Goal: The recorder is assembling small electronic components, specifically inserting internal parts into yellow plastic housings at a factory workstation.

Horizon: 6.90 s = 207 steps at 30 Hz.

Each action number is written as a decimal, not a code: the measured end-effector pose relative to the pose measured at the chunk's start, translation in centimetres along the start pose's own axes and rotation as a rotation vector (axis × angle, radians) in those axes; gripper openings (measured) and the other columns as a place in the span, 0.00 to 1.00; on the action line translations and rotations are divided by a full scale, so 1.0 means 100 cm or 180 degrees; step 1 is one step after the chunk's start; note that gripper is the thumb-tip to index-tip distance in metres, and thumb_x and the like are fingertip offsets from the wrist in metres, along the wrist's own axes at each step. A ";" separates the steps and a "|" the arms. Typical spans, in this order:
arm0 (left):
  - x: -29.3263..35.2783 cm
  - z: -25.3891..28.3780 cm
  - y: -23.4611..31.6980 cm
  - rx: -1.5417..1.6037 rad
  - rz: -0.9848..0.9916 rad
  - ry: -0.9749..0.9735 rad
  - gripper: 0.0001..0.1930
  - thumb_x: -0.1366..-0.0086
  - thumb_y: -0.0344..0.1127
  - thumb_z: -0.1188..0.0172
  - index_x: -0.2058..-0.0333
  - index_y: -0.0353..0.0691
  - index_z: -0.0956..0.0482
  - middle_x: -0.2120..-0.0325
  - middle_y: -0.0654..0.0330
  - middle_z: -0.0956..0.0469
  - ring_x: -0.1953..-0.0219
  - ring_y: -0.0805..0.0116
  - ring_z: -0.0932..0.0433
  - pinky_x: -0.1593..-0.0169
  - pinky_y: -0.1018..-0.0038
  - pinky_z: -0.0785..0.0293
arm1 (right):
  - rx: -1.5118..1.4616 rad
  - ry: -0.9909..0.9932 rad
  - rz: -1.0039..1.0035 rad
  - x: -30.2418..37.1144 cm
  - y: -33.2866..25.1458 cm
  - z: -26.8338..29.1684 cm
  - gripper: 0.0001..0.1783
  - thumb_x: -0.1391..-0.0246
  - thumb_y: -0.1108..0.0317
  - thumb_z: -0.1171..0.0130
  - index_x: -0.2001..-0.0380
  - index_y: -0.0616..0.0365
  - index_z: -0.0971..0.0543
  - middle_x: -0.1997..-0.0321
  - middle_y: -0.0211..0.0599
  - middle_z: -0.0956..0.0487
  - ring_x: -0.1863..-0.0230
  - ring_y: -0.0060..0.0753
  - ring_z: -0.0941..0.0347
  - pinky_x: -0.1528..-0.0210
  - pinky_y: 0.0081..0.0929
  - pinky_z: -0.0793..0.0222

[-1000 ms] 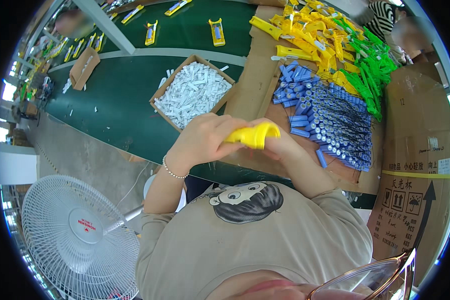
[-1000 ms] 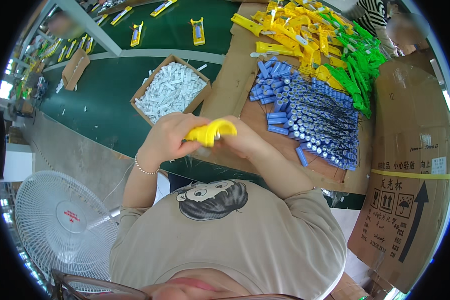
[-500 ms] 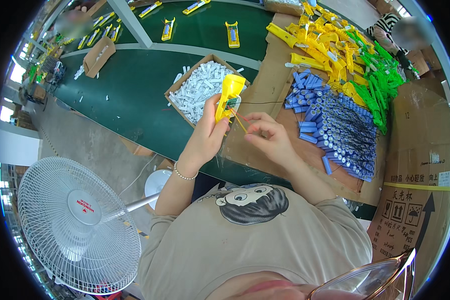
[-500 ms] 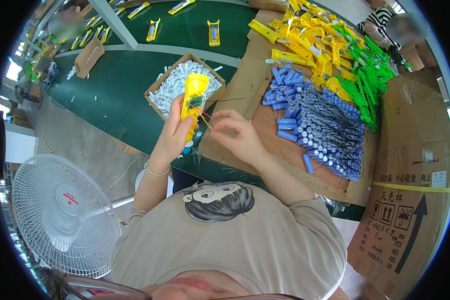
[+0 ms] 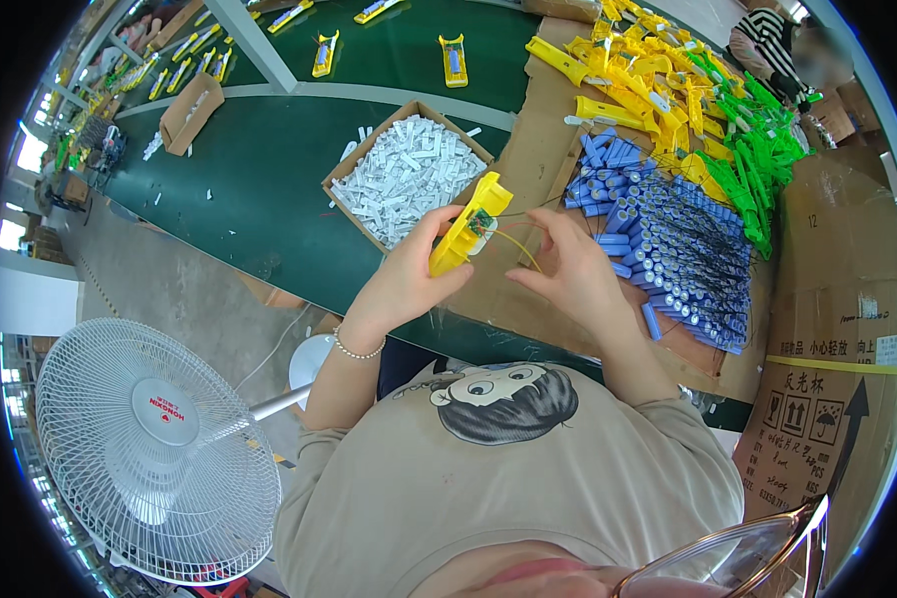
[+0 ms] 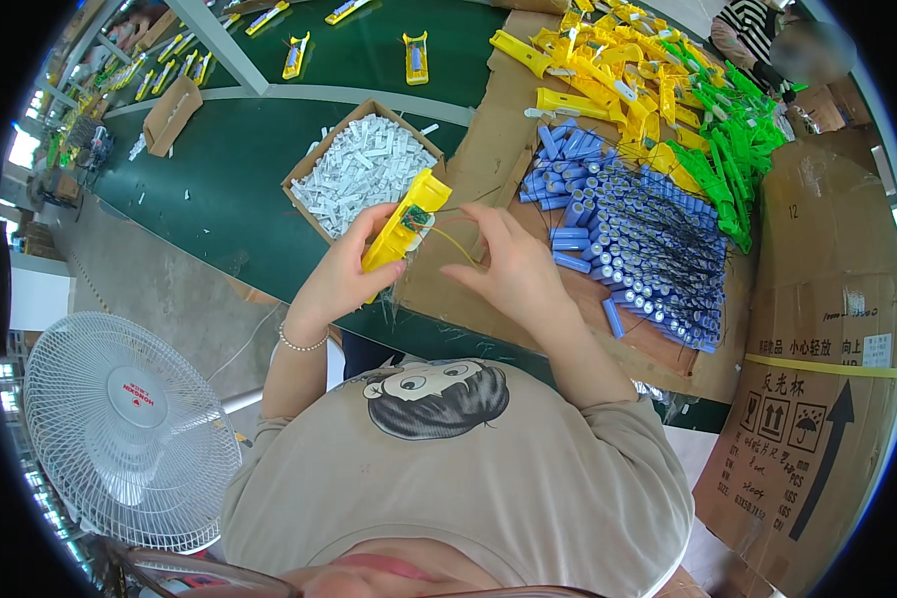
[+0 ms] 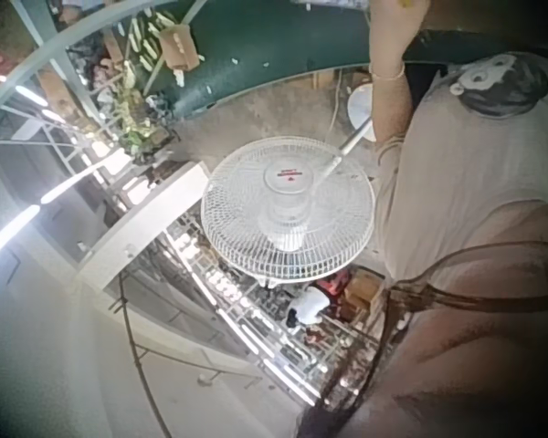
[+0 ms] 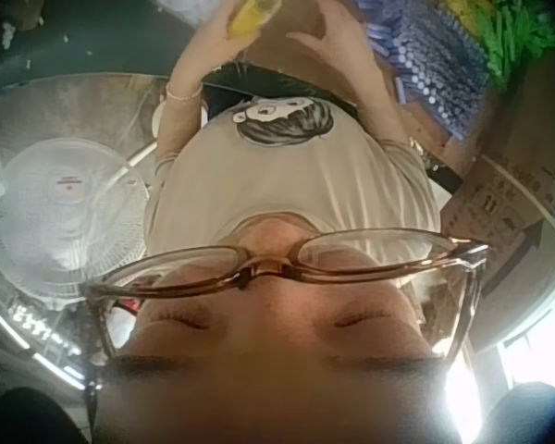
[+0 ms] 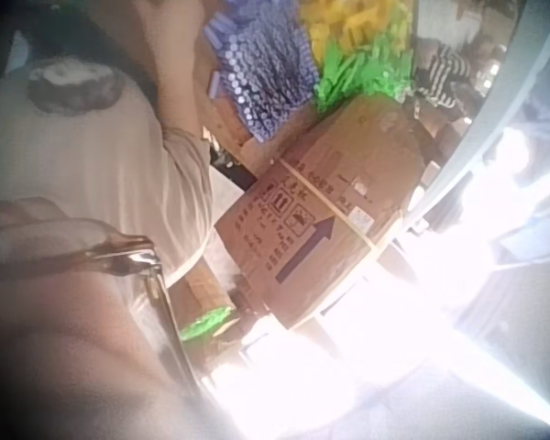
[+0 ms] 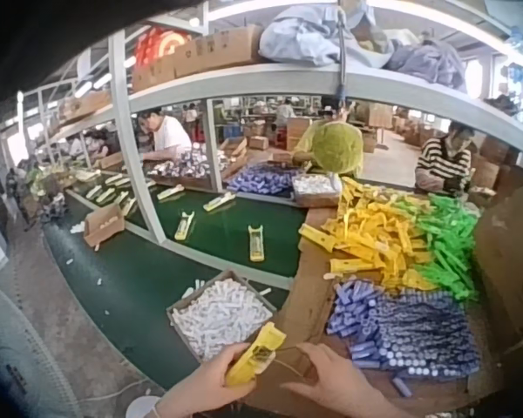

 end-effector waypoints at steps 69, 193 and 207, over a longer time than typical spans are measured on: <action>0.009 -0.045 -0.039 0.2034 -0.0445 -0.0122 0.30 0.29 0.55 0.67 0.41 0.34 0.42 0.63 0.58 0.28 0.65 0.73 0.28 0.61 0.75 0.30 | -0.3689 -0.2407 -0.0884 -0.011 -0.001 -0.008 0.19 0.38 0.59 0.51 0.67 0.68 0.22 0.83 0.42 0.21 0.87 0.28 0.27 0.81 0.19 0.32; 0.085 0.004 -0.081 0.2527 0.0030 0.2066 0.15 0.30 0.37 0.54 0.49 0.41 0.43 0.63 0.55 0.29 0.67 0.67 0.22 0.66 0.72 0.22 | -0.0066 -0.0943 0.0655 -0.147 -0.009 -0.124 0.09 0.51 0.71 0.40 0.64 0.56 0.18 0.63 0.36 0.21 0.63 0.31 0.25 0.59 0.28 0.29; 0.082 0.025 -0.076 0.2177 0.0105 0.2349 0.21 0.38 0.26 0.46 0.49 0.38 0.42 0.63 0.56 0.27 0.67 0.70 0.23 0.63 0.74 0.23 | -0.0245 -0.0839 0.1069 -0.140 -0.020 -0.135 0.05 0.53 0.70 0.40 0.71 0.57 0.20 0.66 0.40 0.25 0.59 0.43 0.27 0.57 0.35 0.30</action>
Point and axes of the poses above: each hand's wrist, its own x-axis away from the middle knuckle, its own z-axis out of the back of the hand, y = z × x, the point moved 2 cm from there along -x, towards the middle knuckle
